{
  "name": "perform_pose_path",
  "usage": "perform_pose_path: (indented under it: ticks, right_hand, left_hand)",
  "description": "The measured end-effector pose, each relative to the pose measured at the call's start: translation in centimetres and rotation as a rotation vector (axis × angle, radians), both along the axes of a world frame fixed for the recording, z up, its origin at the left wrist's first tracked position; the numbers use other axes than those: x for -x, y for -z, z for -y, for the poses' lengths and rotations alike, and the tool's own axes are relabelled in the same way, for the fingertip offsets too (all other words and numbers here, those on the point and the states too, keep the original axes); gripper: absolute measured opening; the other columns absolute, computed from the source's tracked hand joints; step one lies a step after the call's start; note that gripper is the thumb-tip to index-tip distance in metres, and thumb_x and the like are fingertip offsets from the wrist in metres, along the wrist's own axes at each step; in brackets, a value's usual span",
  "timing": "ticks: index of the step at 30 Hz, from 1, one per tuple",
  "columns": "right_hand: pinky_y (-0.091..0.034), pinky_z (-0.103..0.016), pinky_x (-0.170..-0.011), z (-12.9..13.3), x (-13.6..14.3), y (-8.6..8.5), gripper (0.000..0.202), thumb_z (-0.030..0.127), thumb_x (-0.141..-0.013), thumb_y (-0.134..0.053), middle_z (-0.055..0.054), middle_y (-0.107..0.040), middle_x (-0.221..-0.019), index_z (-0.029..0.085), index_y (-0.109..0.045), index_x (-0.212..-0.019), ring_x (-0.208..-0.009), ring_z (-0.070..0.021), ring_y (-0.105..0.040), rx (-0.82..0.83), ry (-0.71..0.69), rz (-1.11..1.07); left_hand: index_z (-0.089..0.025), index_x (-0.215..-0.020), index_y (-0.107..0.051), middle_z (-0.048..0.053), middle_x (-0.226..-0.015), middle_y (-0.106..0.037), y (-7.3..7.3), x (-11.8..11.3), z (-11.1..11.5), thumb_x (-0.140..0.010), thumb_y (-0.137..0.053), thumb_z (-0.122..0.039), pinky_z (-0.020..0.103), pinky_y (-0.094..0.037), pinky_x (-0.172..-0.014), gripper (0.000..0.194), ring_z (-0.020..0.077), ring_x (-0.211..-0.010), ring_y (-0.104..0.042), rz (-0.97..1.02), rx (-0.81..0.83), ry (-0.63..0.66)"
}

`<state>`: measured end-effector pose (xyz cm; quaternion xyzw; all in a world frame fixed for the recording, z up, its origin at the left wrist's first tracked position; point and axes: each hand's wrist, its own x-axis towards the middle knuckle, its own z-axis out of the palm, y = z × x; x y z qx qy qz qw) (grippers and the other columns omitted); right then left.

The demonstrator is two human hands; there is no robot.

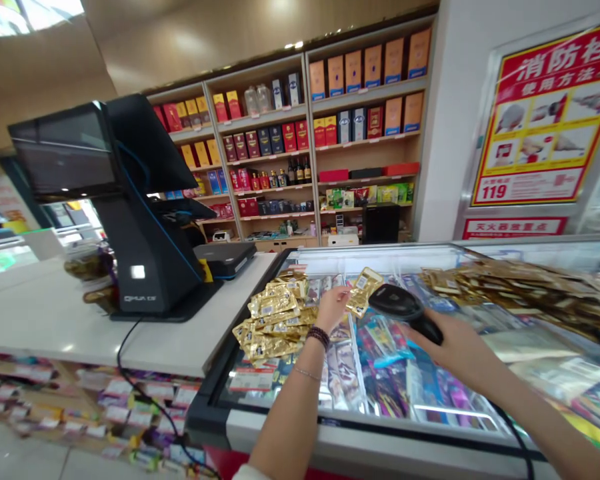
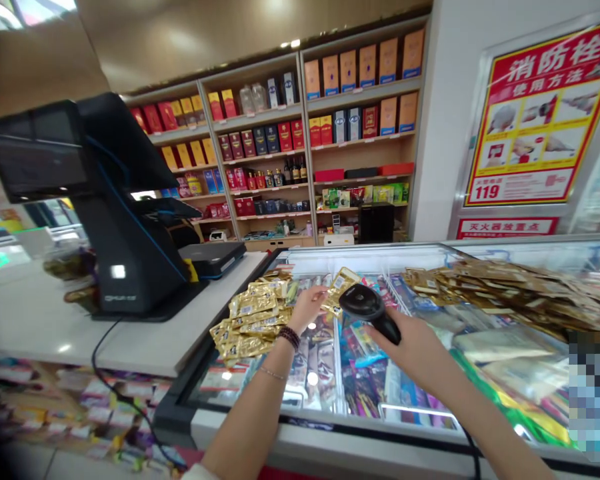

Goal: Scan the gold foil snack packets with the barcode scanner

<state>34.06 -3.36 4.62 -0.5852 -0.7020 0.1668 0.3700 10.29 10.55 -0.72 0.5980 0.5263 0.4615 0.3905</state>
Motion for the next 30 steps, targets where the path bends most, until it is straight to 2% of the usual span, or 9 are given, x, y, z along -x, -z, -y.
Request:
perform_pose_path:
  ticks: [2, 5, 11, 16, 22, 30]
  right_hand:
    - [-0.046, -0.038, -0.063, -0.1, 0.1, -0.2, 0.048, 0.075, -0.081, -0.066, -0.007, -0.073, -0.069, 0.028, -0.073, -0.087, -0.064, -0.0314, -0.068, -0.036, 0.018, 0.023]
    - [-0.047, -0.038, -0.065, -0.1, 0.0, -0.1, 0.048, 0.074, -0.08, -0.065, -0.009, -0.076, -0.073, 0.028, -0.074, -0.087, -0.068, -0.033, -0.07, -0.053, 0.038, 0.041]
    - [-0.044, -0.038, -0.066, -0.4, -0.4, 0.5, 0.042, 0.071, -0.085, -0.06, -0.009, -0.077, -0.075, 0.029, -0.069, -0.084, -0.071, -0.0331, -0.07, -0.05, 0.015, 0.082]
    - [-0.044, -0.039, -0.067, -0.3, -0.2, 0.5, 0.042, 0.071, -0.082, -0.058, -0.009, -0.076, -0.075, 0.03, -0.067, -0.084, -0.071, -0.0337, -0.069, -0.035, 0.022, 0.065]
    - [-0.045, -0.039, -0.066, -0.2, -0.1, 0.3, 0.042, 0.07, -0.081, -0.058, -0.009, -0.075, -0.074, 0.029, -0.068, -0.083, -0.069, -0.0325, -0.068, -0.044, 0.017, 0.072]
    - [-0.045, -0.041, -0.067, -0.3, -0.5, 1.0, 0.042, 0.066, -0.09, -0.058, -0.009, -0.072, -0.069, 0.027, -0.072, -0.091, -0.065, -0.0333, -0.066, -0.03, 0.017, 0.089]
  left_hand:
    - [-0.018, -0.122, -0.085, 0.011, -0.112, -0.085, -0.1, 0.4, 0.1, -0.104, -0.067, -0.017, 0.04, -0.074, -0.085, 0.026, 0.0268, -0.1, -0.081, -0.109, -0.027, 0.011]
    - [-0.021, -0.123, -0.086, 0.009, -0.113, -0.086, -0.1, 1.0, 0.1, -0.105, -0.067, -0.019, 0.035, -0.073, -0.086, 0.027, 0.0259, -0.103, -0.081, -0.172, -0.031, 0.007]
    - [-0.021, -0.122, -0.087, 0.01, -0.111, -0.084, -0.1, 1.5, -0.1, -0.105, -0.064, -0.017, 0.033, -0.072, -0.078, 0.029, 0.0249, -0.098, -0.081, -0.173, -0.011, 0.013]
    - [-0.021, -0.122, -0.087, 0.008, -0.109, -0.085, -0.2, 1.6, -0.1, -0.105, -0.06, -0.018, 0.029, -0.07, -0.077, 0.032, 0.024, -0.1, -0.079, -0.197, -0.001, 0.017]
    - [-0.022, -0.118, -0.088, 0.007, -0.105, -0.084, -0.1, 1.7, 0.0, -0.104, -0.061, -0.016, 0.032, -0.071, -0.077, 0.031, 0.0233, -0.096, -0.079, -0.171, -0.002, 0.02]
    - [-0.018, -0.12, -0.087, 0.009, -0.107, -0.085, -0.2, 1.6, 0.0, -0.103, -0.061, -0.016, 0.034, -0.071, -0.076, 0.032, 0.0233, -0.092, -0.079, -0.182, -0.013, 0.01]
